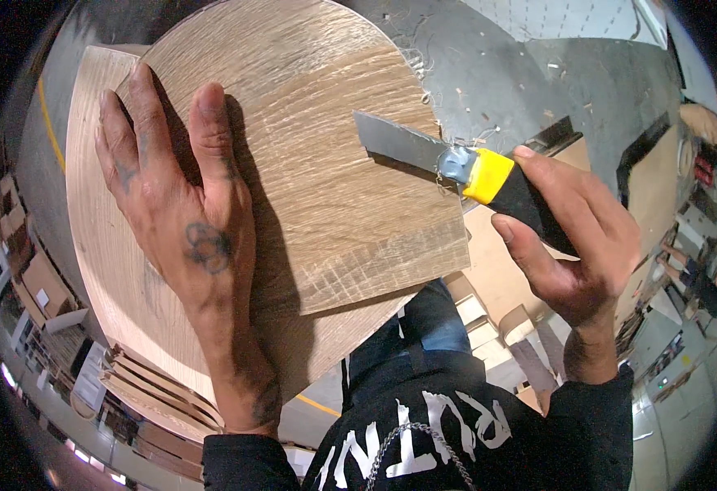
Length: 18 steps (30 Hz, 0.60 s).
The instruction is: The recorder uses a utility knife to trim the edges of thin wooden board cutouts in a factory setting.
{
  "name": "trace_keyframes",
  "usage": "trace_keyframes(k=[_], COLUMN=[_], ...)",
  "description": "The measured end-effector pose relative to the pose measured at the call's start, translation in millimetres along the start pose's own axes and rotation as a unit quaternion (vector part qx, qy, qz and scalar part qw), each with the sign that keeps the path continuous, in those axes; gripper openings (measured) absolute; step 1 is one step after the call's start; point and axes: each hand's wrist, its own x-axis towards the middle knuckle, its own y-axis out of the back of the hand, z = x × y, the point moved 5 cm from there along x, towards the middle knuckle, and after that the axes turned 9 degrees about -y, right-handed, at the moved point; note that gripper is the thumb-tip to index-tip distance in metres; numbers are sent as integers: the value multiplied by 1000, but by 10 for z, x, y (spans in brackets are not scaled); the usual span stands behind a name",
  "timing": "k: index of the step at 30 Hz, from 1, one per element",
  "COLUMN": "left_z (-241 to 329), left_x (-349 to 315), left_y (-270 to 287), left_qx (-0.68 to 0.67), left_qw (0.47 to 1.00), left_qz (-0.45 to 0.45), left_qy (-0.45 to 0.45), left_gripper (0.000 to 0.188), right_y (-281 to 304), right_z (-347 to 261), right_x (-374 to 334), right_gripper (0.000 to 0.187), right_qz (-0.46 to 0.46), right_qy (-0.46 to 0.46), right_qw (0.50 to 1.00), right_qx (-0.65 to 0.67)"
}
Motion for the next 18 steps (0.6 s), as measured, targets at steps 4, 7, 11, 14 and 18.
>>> trace_keyframes(k=[4, 7, 11, 14, 18], left_z=[52, 52, 57, 70, 92], left_x=[15, 16, 19, 21, 22], left_y=[46, 37, 62, 43, 46], left_qx=[31, 23, 41, 30, 36], left_qw=[999, 1000, 999, 999, 999], left_qz=[-13, -7, -10, -2, -2], left_qy=[10, -13, -13, -12, -8], left_gripper=[58, 56, 55, 55, 55], right_y=[16, 17, 3, 0, 4], right_z=[-12, 3, -1, 10, 11], right_x=[26, 32, 56, 67, 100], right_gripper=[43, 43, 43, 43, 43], right_qz=[-2, 0, 1, 7, 3], right_qy=[4, 7, 16, 17, 20], right_qw=[1000, 1000, 1000, 1000, 1000], right_qx=[-12, -19, -16, -14, -18])
